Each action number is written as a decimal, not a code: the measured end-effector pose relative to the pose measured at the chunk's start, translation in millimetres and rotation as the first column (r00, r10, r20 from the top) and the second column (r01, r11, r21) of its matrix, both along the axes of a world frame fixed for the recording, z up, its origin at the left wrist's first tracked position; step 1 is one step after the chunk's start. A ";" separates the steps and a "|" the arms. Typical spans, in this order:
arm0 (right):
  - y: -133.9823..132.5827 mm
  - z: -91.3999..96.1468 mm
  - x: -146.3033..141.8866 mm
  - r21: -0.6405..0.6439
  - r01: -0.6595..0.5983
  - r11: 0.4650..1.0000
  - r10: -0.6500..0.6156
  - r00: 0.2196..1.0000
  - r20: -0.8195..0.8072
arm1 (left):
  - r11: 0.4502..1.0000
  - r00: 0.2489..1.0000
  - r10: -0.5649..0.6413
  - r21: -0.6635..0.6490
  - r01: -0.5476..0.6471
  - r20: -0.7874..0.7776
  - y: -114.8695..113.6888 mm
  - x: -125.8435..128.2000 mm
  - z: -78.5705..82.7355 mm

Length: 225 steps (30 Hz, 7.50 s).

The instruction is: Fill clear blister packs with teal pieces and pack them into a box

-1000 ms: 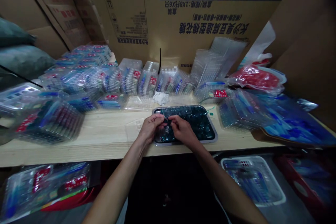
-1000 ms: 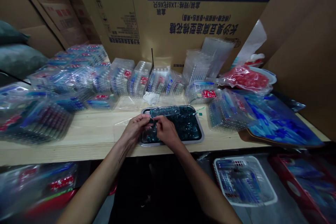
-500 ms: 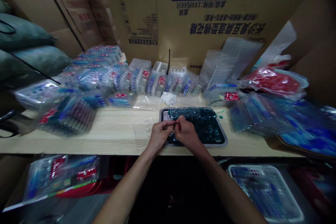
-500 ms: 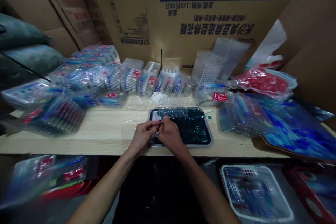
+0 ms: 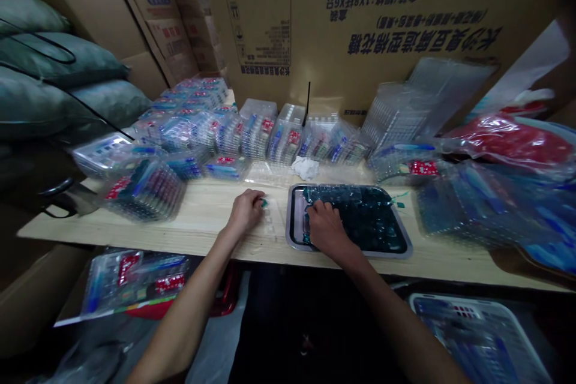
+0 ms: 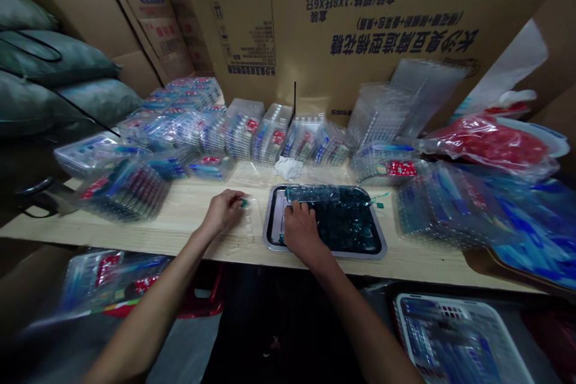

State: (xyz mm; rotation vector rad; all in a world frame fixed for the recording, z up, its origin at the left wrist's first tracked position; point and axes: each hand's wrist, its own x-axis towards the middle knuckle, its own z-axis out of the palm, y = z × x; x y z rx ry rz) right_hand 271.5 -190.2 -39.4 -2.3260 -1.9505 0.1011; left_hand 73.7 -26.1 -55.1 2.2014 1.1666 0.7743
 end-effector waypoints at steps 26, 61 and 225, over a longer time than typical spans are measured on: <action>4.1 -6.1 -4.9 0.491 0.079 0.867 0.216 0.829 -0.515 | 0.479 0.762 0.327 -0.793 0.376 0.559 -79.4 66.5 24.1; -6.9 -6.0 13.3 0.074 0.008 0.997 -0.011 0.999 0.033 | 0.993 0.984 -0.003 -0.113 0.024 0.179 -32.1 -12.7 -1.3; -8.0 -2.7 9.6 0.300 0.040 0.953 0.186 0.703 -0.686 | 1.000 0.973 -0.015 0.010 0.013 0.231 -82.8 10.2 0.6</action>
